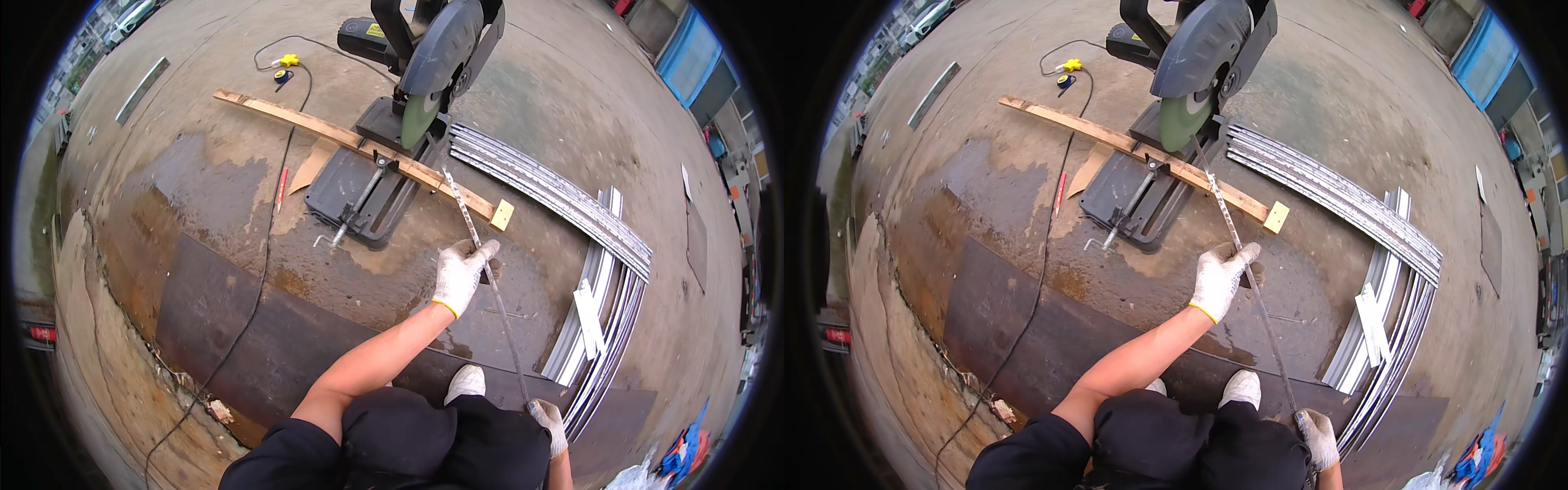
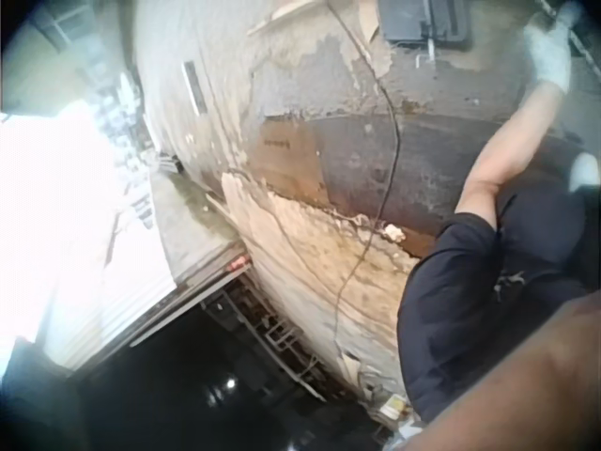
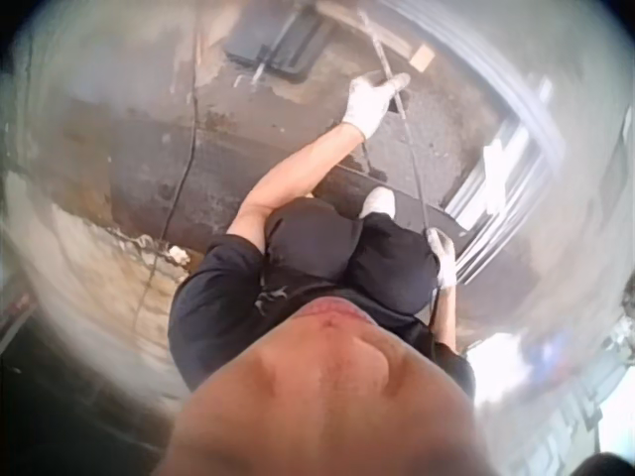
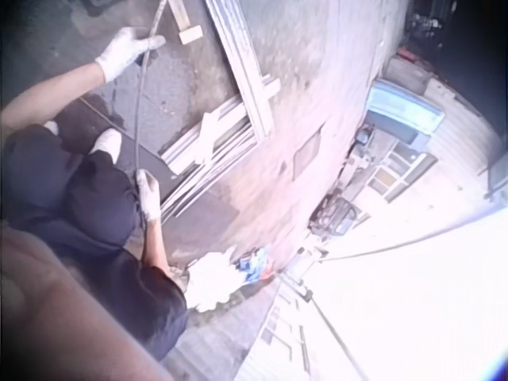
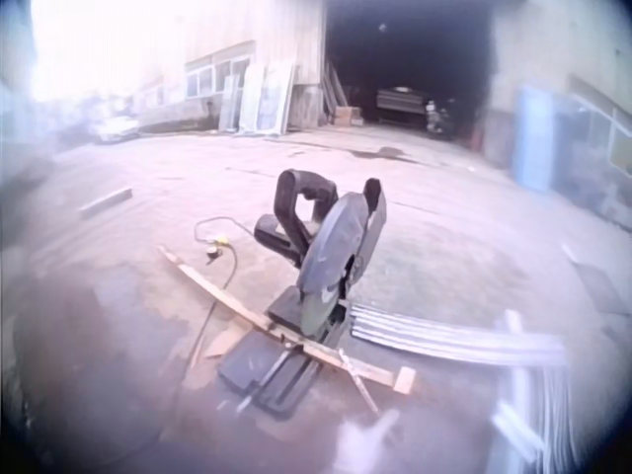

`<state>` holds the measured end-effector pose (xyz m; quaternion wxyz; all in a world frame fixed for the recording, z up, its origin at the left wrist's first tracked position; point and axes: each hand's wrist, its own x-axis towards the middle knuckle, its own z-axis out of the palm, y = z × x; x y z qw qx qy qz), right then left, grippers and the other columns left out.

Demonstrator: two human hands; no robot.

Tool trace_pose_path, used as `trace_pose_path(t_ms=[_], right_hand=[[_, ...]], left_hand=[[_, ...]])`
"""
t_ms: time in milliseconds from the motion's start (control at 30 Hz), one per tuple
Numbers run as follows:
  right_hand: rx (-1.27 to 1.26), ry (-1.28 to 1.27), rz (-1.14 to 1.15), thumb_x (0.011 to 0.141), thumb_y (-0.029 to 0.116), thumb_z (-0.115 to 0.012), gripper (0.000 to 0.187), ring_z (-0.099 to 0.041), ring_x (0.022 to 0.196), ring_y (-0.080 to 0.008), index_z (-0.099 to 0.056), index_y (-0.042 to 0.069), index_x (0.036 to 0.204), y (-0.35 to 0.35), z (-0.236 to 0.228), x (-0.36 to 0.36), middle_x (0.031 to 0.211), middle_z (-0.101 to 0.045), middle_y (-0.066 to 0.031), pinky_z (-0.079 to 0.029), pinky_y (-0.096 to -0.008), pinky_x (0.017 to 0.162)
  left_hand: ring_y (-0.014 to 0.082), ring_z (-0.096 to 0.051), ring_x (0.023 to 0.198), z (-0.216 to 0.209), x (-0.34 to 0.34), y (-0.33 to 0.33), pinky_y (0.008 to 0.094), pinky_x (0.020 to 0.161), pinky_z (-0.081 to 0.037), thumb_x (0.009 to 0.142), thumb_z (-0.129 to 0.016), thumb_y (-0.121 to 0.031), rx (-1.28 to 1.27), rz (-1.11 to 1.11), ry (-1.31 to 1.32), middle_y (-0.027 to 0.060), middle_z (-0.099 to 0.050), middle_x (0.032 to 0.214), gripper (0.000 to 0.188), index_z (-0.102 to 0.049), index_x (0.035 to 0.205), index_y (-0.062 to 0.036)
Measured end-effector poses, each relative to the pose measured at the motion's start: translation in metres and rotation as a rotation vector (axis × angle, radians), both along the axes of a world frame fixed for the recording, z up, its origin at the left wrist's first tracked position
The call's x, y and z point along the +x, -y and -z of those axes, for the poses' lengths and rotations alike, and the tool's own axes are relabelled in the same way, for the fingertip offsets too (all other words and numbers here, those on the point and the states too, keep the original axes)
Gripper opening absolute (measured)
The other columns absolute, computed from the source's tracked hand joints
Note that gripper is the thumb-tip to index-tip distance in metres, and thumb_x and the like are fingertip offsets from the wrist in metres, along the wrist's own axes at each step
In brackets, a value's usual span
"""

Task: The person repeatedly picks up metal rods, positions them under a chop saw, and cuts them into shorter pieces. The cut pieces are placed on the floor next to a growing pile of previously cut rods.

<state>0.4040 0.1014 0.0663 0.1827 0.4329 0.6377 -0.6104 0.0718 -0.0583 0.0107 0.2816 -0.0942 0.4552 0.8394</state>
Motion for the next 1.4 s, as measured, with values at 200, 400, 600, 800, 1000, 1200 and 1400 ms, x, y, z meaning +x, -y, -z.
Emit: trace_pose_path(t_ms=[200,400,600,800,1000,1200,1400], right_hand=[[-0.132,0.041,0.024,0.103,0.027,-0.057,0.034,-0.050,0.063,-0.0049,-0.069,-0.002,0.091,0.013,-0.001,-0.017,0.074,-0.061,0.0024,-0.040,-0.0230,0.057],[-0.048,-0.051,0.049,0.103,0.024,-0.058,0.032,-0.054,0.068,-0.0065,-0.068,-0.004,0.090,0.027,0.006,-0.010,0.077,-0.065,-0.0011,-0.045,-0.0238,0.062],[0.309,-0.109,0.015,0.101,0.011,-0.059,0.024,-0.063,0.075,-0.0097,-0.069,-0.010,0.103,0.049,0.008,-0.006,0.084,-0.071,-0.0075,-0.052,-0.0270,0.068],[0.594,-0.294,0.003,0.095,0.005,-0.065,0.018,-0.064,0.075,-0.0111,-0.070,-0.010,0.104,0.057,0.017,0.001,0.083,-0.071,-0.0095,-0.053,-0.0276,0.067],[0.558,-0.252,0.079,0.086,0.001,-0.073,0.020,-0.064,0.074,-0.0107,-0.070,-0.008,0.104,0.057,0.016,0.001,0.082,-0.070,-0.0083,-0.053,-0.0267,0.069],[0.525,-0.208,0.127,0.082,-0.001,-0.076,0.023,-0.063,0.073,-0.0080,-0.068,-0.003,0.103,0.060,0.014,-0.002,0.082,-0.069,-0.0050,-0.052,-0.0254,0.067],[0.475,-0.201,0.025,0.088,0.007,-0.074,0.028,-0.062,0.075,-0.0086,-0.067,-0.005,0.113,0.051,0.020,-0.006,0.086,-0.069,-0.0064,-0.051,-0.0244,0.070]], left_hand=[[0.0145,-0.064,0.056,0.003,-0.009,0.011,0.0290,0.052,-0.052,0.088,-0.080,-0.020,-0.096,-0.056,-0.068,0.0074,-0.068,0.073,0.024,-0.068,0.093,0.0009],[0.0148,-0.064,0.056,0.007,-0.006,0.014,0.0292,0.053,-0.053,0.090,-0.078,-0.022,-0.056,-0.064,-0.031,0.0068,-0.068,0.070,0.025,-0.067,0.092,-0.0002],[0.0169,-0.065,0.057,0.010,-0.005,0.016,0.0312,0.054,-0.055,0.094,-0.074,-0.027,0.026,-0.033,0.024,0.0081,-0.069,0.071,0.026,-0.066,0.095,-0.0021],[0.0187,-0.068,0.061,0.007,-0.006,0.014,0.0343,0.058,-0.059,0.096,-0.072,-0.027,0.095,-0.044,0.062,0.0100,-0.070,0.077,0.025,-0.064,0.098,-0.0035],[0.0222,-0.070,0.067,0.009,-0.007,0.011,0.0383,0.061,-0.062,0.096,-0.071,-0.026,0.145,-0.054,0.108,0.0108,-0.070,0.084,0.027,-0.060,0.105,-0.0030],[0.0265,-0.071,0.073,0.007,-0.008,0.012,0.0437,0.065,-0.064,0.094,-0.073,-0.024,0.182,-0.019,0.123,0.0108,-0.066,0.091,0.029,-0.058,0.108,-0.0031],[0.0294,-0.071,0.086,0.008,-0.011,0.013,0.0470,0.071,-0.065,0.095,-0.071,-0.022,0.287,-0.039,0.185,0.0098,-0.063,0.097,0.028,-0.059,0.112,-0.0025]])
